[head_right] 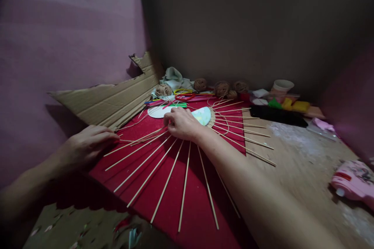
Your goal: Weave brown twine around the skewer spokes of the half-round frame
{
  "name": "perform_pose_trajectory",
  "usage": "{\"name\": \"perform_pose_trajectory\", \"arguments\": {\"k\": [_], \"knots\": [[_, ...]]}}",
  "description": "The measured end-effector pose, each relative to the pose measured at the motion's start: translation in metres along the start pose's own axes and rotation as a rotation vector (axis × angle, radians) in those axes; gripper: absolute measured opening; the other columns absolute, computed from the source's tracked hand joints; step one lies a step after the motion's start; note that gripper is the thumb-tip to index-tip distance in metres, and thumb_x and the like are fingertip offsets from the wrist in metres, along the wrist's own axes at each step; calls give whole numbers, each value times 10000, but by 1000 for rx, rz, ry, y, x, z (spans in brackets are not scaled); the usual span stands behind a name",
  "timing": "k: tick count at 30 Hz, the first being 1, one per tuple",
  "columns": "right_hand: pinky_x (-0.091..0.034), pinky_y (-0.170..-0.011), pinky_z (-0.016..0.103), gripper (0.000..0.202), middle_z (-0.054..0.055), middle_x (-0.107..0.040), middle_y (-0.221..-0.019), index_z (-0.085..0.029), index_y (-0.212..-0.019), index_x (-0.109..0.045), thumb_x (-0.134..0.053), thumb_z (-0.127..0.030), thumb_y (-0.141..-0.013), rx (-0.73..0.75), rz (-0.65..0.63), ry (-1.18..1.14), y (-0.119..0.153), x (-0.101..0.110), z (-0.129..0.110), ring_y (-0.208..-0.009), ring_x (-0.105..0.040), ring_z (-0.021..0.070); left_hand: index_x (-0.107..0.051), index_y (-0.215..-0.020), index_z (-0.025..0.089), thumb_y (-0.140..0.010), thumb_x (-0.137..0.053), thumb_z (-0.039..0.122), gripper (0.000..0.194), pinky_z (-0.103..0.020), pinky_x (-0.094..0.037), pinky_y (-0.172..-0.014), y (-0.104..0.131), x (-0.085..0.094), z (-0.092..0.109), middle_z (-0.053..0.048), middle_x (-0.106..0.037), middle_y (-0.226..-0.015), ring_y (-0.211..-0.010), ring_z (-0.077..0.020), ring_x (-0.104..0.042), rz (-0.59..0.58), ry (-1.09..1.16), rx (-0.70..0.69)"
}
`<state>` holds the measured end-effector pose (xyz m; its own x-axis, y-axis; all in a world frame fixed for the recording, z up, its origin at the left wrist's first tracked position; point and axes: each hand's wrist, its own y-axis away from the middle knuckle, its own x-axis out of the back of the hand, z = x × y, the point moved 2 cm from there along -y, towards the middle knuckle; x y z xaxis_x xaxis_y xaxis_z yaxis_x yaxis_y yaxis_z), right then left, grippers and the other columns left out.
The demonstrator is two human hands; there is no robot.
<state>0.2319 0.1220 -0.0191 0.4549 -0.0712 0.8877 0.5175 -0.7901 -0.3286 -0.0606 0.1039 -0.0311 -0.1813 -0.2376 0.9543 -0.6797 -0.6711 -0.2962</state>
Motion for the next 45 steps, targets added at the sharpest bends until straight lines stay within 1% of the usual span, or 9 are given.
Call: {"name": "perform_pose_trajectory", "arguments": {"k": [5, 8, 15, 18, 21, 25, 33, 38, 45], "knots": [[-348, -767, 307, 204, 49, -583, -891, -185, -821, -664, -497, -86, -759, 5, 0, -8, 1, 0, 0, -898, -504, 193, -658, -960, 172, -936, -418, 217, 245, -283, -420, -861, 5, -8, -2, -72, -650, -1017, -976, -173, -551, 20, 23, -13], [-354, -774, 306, 212, 50, -577, -888, -184, -820, -664, -493, -80, -751, -1, -10, -14, 1, -1, 1, -899, -505, 191, -664, -950, 190, -929, -422, 217, 245, -264, -429, -847, 9, -7, 0, -53, -653, -989, -955, -164, -561, 48, 60, -2], [-357, -775, 319, 200, 46, -561, -859, -191, -810, -666, -496, -105, -748, 9, 12, -20, 0, -2, 3, -867, -501, 194, -647, -1001, 215, -923, -473, 170, 197, -227, -448, -820, 22, 6, 29, -20, -645, -970, -918, -134, -567, -17, 203, -19], [-358, -778, 319, 203, 47, -570, -860, -190, -813, -662, -495, -98, -745, -3, 9, -18, -1, -1, 4, -865, -496, 194, -652, -985, 217, -914, -482, 144, 198, -236, -458, -838, 29, 6, 40, -23, -652, -980, -941, -142, -577, 30, 296, -19], [-357, -777, 318, 197, 48, -577, -866, -189, -815, -660, -498, -98, -748, -12, 7, -17, -1, -1, 4, -867, -495, 195, -658, -968, 236, -894, -527, 142, 177, -216, -463, -806, 35, 5, 45, 6, -672, -940, -888, -127, -601, 111, 379, 48], [-355, -764, 314, 203, 50, -581, -871, -188, -824, -663, -499, -101, -743, -19, 7, -12, -1, 0, 4, -858, -495, 193, -668, -974, 233, -893, -522, 148, 187, -222, -476, -790, 40, 6, 49, -5, -674, -938, -876, -136, -610, 123, 432, 72], [-351, -776, 328, 191, 52, -587, -880, -189, -828, -666, -505, -120, -753, -5, 2, 10, -1, -3, 5, -876, -494, 202, -618, -1086, 242, -896, -441, 105, 293, -229, -459, -730, 45, 9, 74, -51, -594, -954, -865, -146, -553, 213, 260, -36], [-354, -771, 326, 194, 56, -589, -895, -189, -831, -662, -500, -116, -755, -7, -18, 11, -1, -1, 3, -880, -498, 201, -610, -1130, 260, -884, -432, 109, 339, -228, -399, -617, 46, 8, 76, -33, -530, -847, -745, -132, -476, 229, 115, -68], [-358, -774, 333, 201, 64, -591, -896, -191, -840, -671, -500, -126, -757, -30, -26, 27, -1, 0, 5, -888, -501, 214, -545, -1212, 244, -901, -374, 98, 384, -270, -464, -727, 57, 0, 76, -76, -581, -1017, -911, -183, -557, 237, 83, -84]]}}
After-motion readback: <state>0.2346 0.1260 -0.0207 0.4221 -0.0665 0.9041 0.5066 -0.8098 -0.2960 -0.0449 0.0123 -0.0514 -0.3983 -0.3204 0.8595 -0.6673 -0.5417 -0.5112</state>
